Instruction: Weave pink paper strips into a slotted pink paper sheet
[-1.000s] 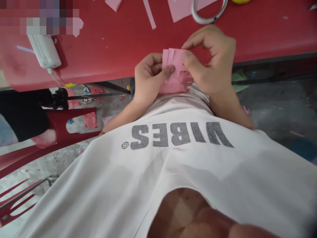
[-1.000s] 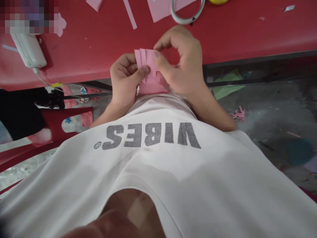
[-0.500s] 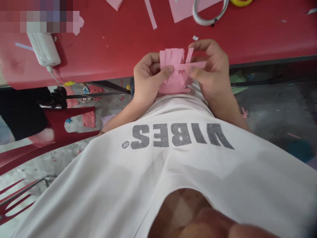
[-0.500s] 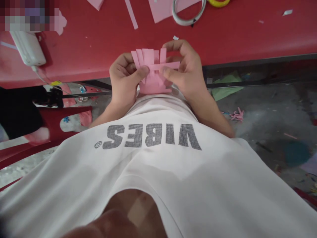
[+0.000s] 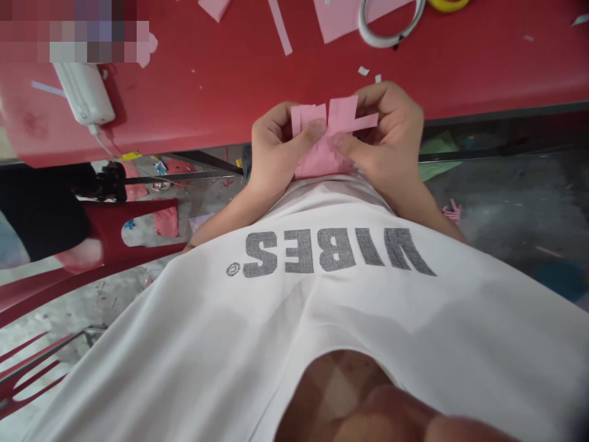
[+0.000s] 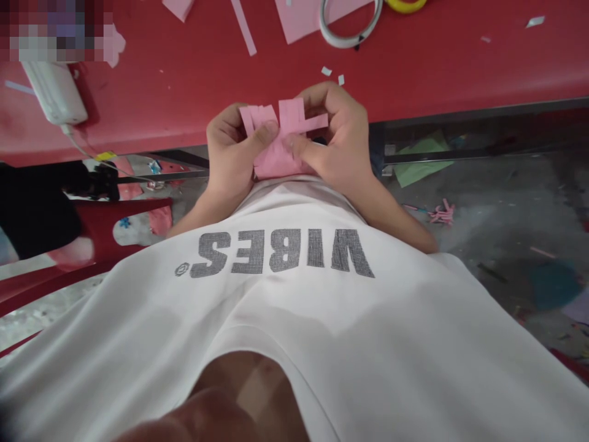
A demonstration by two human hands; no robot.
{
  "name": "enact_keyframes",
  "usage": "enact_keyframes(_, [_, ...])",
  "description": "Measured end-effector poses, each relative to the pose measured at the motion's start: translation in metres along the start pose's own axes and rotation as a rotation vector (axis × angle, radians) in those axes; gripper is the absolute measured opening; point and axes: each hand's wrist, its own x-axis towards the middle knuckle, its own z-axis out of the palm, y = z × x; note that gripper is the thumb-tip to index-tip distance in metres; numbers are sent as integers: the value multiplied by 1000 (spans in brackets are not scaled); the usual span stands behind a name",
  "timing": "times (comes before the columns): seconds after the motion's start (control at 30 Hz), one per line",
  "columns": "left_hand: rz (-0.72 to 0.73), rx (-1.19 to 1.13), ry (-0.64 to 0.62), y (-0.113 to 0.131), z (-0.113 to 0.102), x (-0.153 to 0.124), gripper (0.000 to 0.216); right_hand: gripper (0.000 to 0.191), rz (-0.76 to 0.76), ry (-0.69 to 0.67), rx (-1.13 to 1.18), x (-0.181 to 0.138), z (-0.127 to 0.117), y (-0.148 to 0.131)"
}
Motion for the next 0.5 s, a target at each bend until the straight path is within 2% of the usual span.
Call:
enact_keyframes(0.2, [145, -46, -174, -5, -11, 7, 21, 46, 44, 35, 11, -6, -4, 10])
enact_keyframes(0.4, [148, -83, -152, -2, -8, 6, 21, 54, 60, 59, 30, -7, -4, 17])
enact_keyframes(0.5, [74, -120, -98, 6, -6, 3, 36, 54, 43, 56, 68, -6, -2, 17])
